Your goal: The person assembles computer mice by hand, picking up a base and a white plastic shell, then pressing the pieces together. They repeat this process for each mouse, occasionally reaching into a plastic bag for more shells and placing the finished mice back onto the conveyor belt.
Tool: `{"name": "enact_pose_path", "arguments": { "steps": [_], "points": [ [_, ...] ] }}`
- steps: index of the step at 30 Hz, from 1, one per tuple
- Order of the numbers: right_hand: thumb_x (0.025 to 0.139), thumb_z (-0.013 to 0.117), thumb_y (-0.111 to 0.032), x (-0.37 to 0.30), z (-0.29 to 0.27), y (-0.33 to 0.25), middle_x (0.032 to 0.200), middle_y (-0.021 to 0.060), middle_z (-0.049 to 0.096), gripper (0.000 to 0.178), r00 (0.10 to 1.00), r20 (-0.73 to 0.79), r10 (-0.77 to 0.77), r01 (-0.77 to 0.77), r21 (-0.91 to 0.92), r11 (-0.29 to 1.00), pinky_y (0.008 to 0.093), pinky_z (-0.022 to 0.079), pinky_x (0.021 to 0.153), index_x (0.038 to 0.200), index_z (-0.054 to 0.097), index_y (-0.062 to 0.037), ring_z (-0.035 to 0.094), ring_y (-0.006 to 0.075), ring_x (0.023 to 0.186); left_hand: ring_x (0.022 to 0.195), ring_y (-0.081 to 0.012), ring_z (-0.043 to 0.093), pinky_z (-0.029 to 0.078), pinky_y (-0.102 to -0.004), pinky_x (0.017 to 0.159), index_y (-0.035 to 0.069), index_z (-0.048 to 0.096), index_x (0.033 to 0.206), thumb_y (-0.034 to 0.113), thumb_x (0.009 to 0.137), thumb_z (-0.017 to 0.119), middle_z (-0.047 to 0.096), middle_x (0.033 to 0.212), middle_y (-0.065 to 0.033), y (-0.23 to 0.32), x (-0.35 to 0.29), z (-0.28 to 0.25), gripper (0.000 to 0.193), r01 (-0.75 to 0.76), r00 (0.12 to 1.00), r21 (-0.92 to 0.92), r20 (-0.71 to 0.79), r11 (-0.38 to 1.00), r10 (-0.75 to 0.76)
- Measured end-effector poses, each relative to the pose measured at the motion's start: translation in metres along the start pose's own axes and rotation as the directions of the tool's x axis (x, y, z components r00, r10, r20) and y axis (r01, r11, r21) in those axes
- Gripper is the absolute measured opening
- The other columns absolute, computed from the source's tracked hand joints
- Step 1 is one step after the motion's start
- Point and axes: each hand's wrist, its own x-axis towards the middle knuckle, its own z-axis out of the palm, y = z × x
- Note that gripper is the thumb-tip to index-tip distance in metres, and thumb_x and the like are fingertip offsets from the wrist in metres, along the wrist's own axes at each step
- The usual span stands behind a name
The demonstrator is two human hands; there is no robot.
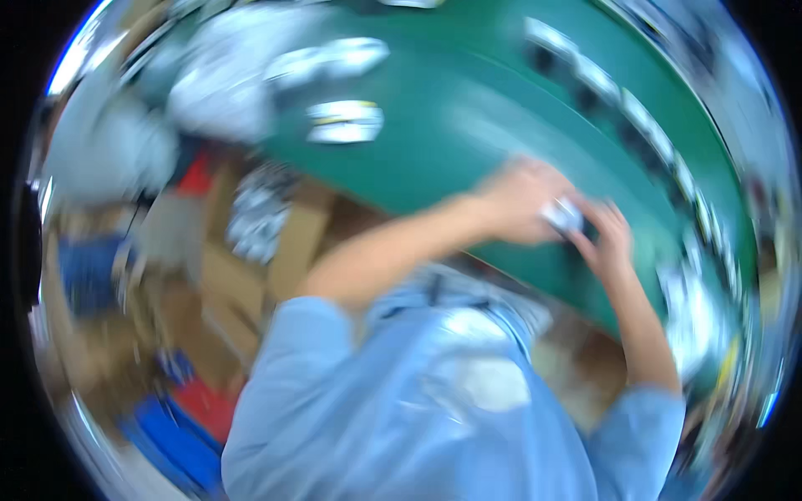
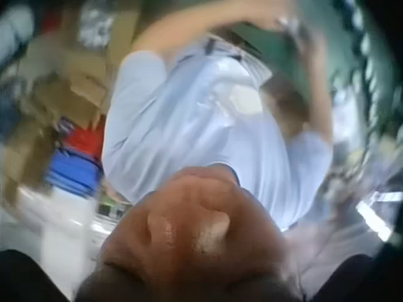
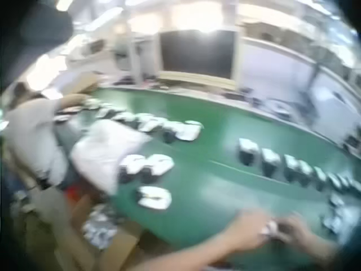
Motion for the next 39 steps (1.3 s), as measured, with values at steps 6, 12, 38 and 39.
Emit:
{"name": "enact_pose_path", "arguments": {
  "steps": [6,12,38,39],
  "points": [
    [0.09,0.087,-0.034,-0.018,0.006,-0.009,0.124,0.007,0.08,0.05,0.99,-0.101,0.095,-0.076,0.173,0.982,0.0414,0.057,0.093,0.135,0.076,-0.0138,0.069,0.0304,0.096,0.126,-0.0329,0.062,0.041,-0.0504,0.105,0.012,0.068,0.139,0.046,0.083,0.089,0.068,0.131,-0.0106,-0.001,0.007,-0.02,0.068,-0.206,0.97,0.183,0.166,0.961,0.176],
    [0.087,0.089,-0.033,-0.031,0.009,-0.01,0.115,0.005,0.08,0.045,0.98,-0.162,0.118,-0.08,0.224,0.971,0.0404,0.058,0.088,0.127,0.08,-0.0139,0.067,0.0282,0.092,0.119,-0.0348,0.06,0.04,-0.0491,0.105,0.011,0.067,0.142,0.046,0.081,0.091,0.067,0.126,-0.0108,0.002,0.014,-0.015,0.074,-0.239,0.953,0.189,0.236,0.952,0.192],
    [0.084,0.09,-0.035,-0.019,0.01,-0.008,0.11,0.0037,0.078,0.044,0.977,-0.15,0.151,-0.1,0.303,0.948,0.0417,0.059,0.088,0.121,0.081,-0.0127,0.071,0.029,0.096,0.12,-0.0334,0.06,0.043,-0.0476,0.102,0.011,0.071,0.134,0.053,0.073,0.096,0.07,0.127,-0.0087,0.007,0.02,-0.013,0.078,-0.245,0.962,0.217,0.176,0.945,0.209],
    [0.084,0.09,-0.035,-0.021,0.012,-0.01,0.11,0.0037,0.078,0.044,0.976,-0.152,0.155,-0.102,0.307,0.946,0.0417,0.059,0.088,0.121,0.081,-0.0127,0.071,0.029,0.096,0.12,-0.0334,0.06,0.043,-0.0476,0.102,0.011,0.071,0.134,0.053,0.073,0.096,0.07,0.127,-0.0087,0.008,0.019,-0.013,0.078,-0.247,0.961,0.218,0.182,0.944,0.209]
  ]
}}
